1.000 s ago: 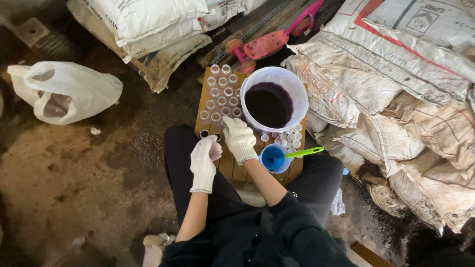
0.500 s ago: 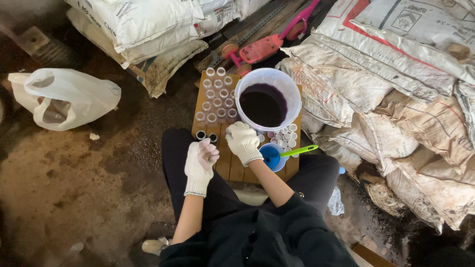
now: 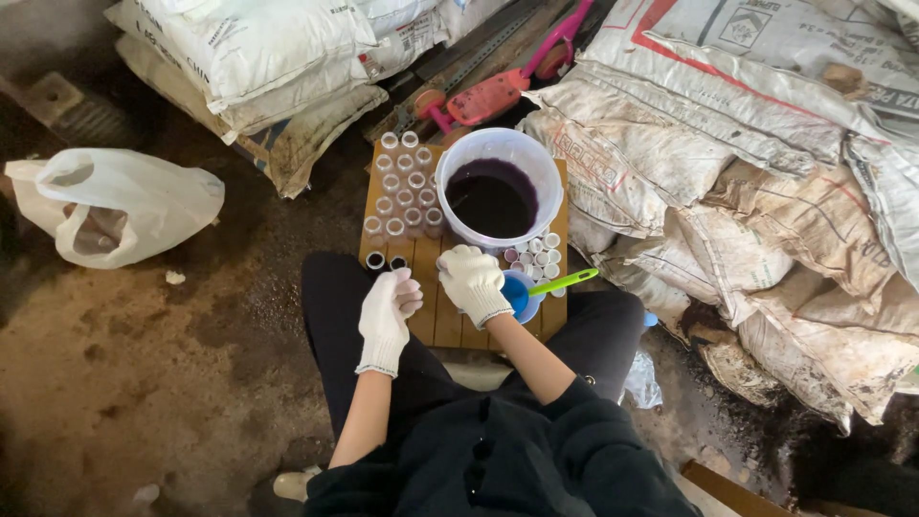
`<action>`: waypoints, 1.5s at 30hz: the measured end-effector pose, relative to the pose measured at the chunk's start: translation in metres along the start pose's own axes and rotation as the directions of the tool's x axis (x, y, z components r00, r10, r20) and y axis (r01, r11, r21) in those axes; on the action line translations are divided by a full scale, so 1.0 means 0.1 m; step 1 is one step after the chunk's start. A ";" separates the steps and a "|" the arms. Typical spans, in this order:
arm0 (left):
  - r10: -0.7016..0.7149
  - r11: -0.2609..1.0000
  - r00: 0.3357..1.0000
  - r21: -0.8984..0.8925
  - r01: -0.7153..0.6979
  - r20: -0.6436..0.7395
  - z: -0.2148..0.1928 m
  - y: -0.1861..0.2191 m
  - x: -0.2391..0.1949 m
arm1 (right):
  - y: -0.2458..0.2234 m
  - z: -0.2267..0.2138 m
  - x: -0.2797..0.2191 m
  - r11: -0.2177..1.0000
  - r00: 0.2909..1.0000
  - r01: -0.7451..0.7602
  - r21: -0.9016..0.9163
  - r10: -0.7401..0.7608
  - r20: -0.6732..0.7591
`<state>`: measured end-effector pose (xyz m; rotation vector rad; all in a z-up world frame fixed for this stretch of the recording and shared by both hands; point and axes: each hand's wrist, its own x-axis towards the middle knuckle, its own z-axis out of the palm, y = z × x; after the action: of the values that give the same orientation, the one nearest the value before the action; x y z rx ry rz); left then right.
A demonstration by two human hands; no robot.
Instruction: Filling small plastic cups with purple liquid using a ladle from a bucket
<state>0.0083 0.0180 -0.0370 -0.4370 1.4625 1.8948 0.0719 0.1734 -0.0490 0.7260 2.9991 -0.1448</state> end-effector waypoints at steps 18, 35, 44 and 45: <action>0.289 0.289 0.957 0.951 -0.111 0.024 0.68 -0.83 0.02 | 0.55 -0.52 -0.76 0.634 0.810 -0.582 0.510 0.507 0.294; 0.229 -0.389 0.724 0.743 -0.544 0.650 0.76 -0.94 -0.49 | 0.74 -0.40 -1.21 0.933 0.905 -0.323 0.157 0.256 0.339; 0.158 -0.286 0.763 0.769 -0.572 0.626 0.66 -0.91 -0.37 | 0.81 -0.36 -1.27 0.879 0.914 -0.375 0.295 0.297 0.276; 0.118 -0.177 0.791 0.797 -0.578 0.600 0.65 -0.88 -0.36 | 0.84 -0.39 -1.27 0.825 0.882 -0.447 0.346 0.343 0.322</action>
<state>0.1044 0.0790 -0.0564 1.1568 2.3852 0.4839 0.2222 0.1942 -0.0075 1.2514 2.5262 -0.8003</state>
